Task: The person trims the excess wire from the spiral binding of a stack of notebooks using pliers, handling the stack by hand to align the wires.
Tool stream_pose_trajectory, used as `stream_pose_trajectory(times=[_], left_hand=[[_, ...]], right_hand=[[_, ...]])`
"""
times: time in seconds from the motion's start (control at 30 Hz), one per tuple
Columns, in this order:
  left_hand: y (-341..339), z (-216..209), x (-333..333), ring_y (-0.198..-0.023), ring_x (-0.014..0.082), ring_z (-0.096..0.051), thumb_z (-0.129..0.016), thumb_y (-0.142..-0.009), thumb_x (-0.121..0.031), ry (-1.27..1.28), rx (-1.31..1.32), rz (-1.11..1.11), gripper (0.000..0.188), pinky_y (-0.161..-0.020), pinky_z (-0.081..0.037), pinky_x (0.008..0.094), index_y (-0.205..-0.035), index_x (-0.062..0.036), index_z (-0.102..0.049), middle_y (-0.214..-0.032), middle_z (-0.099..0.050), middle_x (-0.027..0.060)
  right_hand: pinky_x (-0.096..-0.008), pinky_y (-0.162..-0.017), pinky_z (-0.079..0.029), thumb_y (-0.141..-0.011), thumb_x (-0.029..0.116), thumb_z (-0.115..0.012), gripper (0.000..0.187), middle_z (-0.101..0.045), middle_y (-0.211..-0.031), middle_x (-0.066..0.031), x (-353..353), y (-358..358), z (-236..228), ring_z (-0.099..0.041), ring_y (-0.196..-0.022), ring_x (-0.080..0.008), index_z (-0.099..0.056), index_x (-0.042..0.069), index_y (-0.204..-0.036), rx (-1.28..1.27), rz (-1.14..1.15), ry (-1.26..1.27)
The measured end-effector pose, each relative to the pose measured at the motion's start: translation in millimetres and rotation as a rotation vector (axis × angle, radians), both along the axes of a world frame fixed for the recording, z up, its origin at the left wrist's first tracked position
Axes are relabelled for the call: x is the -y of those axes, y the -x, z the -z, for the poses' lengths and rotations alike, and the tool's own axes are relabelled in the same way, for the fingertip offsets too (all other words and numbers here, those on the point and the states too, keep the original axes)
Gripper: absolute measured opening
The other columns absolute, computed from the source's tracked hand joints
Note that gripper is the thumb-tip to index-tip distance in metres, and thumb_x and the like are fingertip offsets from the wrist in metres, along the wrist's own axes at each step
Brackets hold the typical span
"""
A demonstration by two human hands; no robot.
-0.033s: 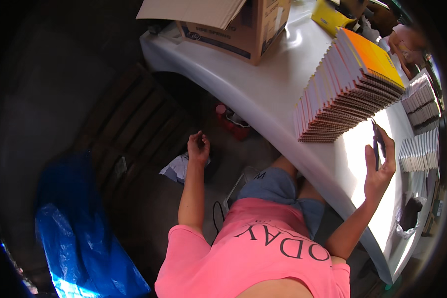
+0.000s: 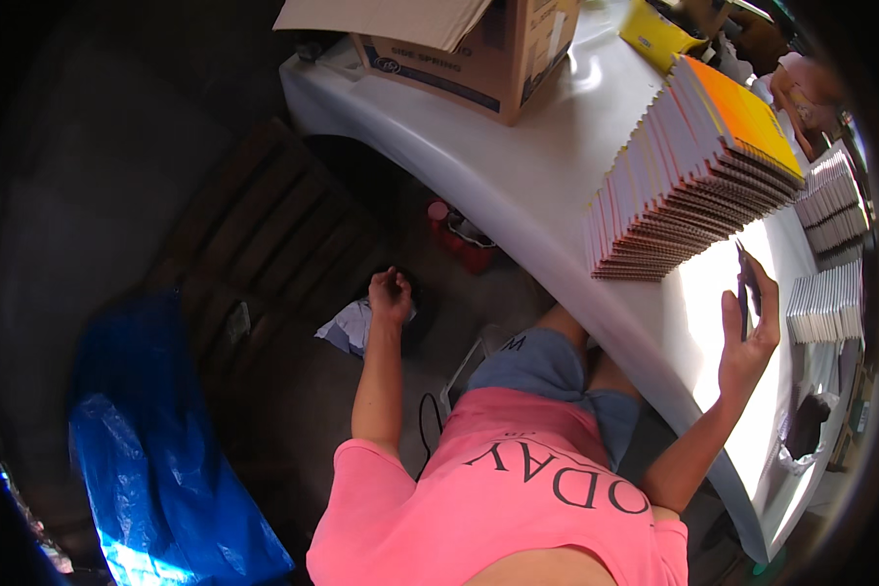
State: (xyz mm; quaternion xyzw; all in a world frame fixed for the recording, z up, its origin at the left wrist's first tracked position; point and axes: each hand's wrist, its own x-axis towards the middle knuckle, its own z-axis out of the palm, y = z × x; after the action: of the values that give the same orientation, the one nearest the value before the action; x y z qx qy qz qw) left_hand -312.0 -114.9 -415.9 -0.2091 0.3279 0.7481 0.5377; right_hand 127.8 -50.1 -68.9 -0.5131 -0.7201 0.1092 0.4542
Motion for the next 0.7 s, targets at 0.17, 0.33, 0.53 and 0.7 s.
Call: stream_pose_trajectory(times=[0.17,0.33,0.53,0.7], left_hand=[[1.2,19.4,13.4,-0.097,0.0282,-0.058,-0.058,-0.083,-0.045,0.389,-0.105,-0.048,0.047,-0.09,-0.046,0.0441,-0.11,-0.0059,-0.059,-0.103,-0.061,0.013],[12.8,5.4,-13.2,-0.122,0.0282,-0.045,-0.062,-0.083,-0.05,0.673,-0.601,0.075,0.064,-0.103,-0.034,0.0447,-0.13,-0.0076,-0.049,-0.13,-0.049,0.0136],[-80.2,-153.6,-80.5,-0.133,0.027,-0.032,-0.064,-0.087,-0.037,-0.002,-1.383,0.045,0.063,-0.106,-0.029,0.041,-0.137,-0.0053,-0.04,-0.146,-0.028,0.0126],[-162.0,-279.1,-111.7,-0.135,0.0302,-0.03,-0.059,-0.088,-0.044,-0.769,-1.719,-0.059,0.063,-0.109,-0.024,0.0443,-0.136,-0.0066,-0.044,-0.146,-0.029,0.0163]], right_hand=[[-0.0351,-0.092,-0.044,-0.086,0.013,-0.064,0.04,-0.059,-0.112,-0.0097,5.2,-19.4,20.2,-0.056,-0.107,-0.0212,-0.056,0.002,-0.123,0.07,0.032,0.075],[-0.0357,-0.096,-0.039,-0.083,0.009,-0.062,0.047,-0.057,-0.116,-0.0103,17.4,-37.3,28.8,-0.053,-0.107,-0.0206,-0.051,0.004,-0.129,-0.035,0.068,0.124],[-0.0394,-0.098,-0.036,-0.081,0.016,-0.065,0.042,-0.056,-0.112,-0.013,38.7,-19.6,43.9,-0.052,-0.108,-0.0266,-0.057,0.003,-0.121,0.018,0.018,0.185],[-0.0408,-0.093,-0.033,-0.081,0.026,-0.068,0.044,-0.053,-0.111,-0.0111,39.5,12.9,49.8,-0.051,-0.103,-0.027,-0.06,0.014,-0.123,0.256,0.048,0.061]])
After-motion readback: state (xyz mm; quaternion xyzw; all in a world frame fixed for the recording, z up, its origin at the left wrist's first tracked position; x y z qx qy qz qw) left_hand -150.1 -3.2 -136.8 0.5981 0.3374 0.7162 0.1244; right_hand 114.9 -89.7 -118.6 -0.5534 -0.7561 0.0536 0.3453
